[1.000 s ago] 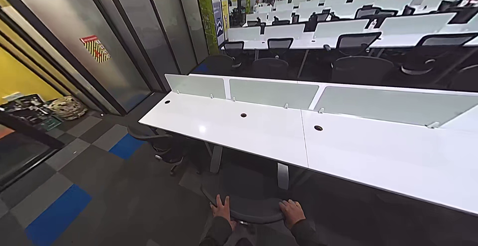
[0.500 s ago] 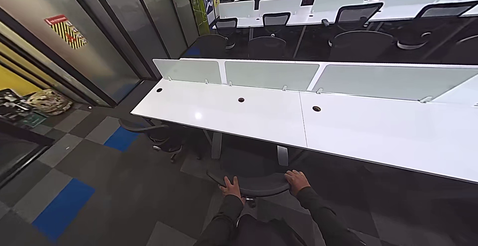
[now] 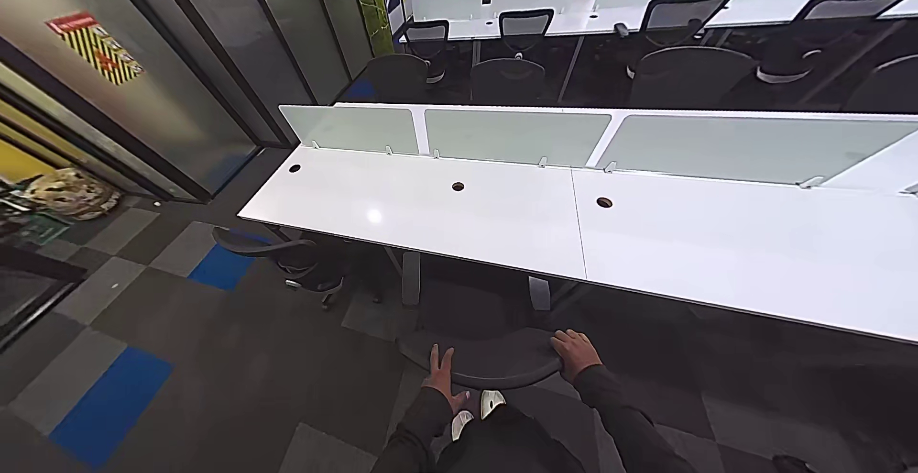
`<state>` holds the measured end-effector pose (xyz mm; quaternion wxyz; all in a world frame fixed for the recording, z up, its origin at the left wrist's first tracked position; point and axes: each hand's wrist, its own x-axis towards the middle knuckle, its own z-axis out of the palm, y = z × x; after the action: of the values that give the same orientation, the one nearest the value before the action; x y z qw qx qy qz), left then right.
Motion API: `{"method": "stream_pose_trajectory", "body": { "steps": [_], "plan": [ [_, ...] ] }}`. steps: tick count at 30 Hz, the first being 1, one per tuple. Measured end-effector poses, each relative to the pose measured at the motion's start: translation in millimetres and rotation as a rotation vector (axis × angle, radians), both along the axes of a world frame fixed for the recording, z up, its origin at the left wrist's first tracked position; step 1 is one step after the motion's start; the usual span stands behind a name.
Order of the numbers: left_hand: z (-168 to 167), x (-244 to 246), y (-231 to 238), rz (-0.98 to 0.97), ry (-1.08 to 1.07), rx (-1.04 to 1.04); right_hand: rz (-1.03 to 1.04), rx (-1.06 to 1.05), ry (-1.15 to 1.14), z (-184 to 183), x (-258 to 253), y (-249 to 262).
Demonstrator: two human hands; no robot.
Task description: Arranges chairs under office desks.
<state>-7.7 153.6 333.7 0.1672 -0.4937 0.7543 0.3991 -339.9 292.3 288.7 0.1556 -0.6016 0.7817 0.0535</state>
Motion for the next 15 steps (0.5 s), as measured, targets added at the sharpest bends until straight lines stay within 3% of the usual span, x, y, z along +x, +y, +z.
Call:
{"method": "stream_pose_trajectory", "body": {
  "steps": [3, 8, 11, 15],
  "plan": [
    [-2, 17, -31, 0.129, 0.200, 0.013, -0.005, 0.000, -0.006, 0, -3, -2],
    [-6, 39, -103, 0.384, 0.122, -0.129, 0.006, 0.030, -0.001, -4, -5, -5],
    [-25, 34, -150, 0.512, 0.083, -0.160, -0.078, 0.235, 0.007, 7, 3, -9],
    [-71, 1, -220, 0.461, -0.032, -0.035, -0.134, 0.425, -0.072, 28, 36, -24]
  ]
}}
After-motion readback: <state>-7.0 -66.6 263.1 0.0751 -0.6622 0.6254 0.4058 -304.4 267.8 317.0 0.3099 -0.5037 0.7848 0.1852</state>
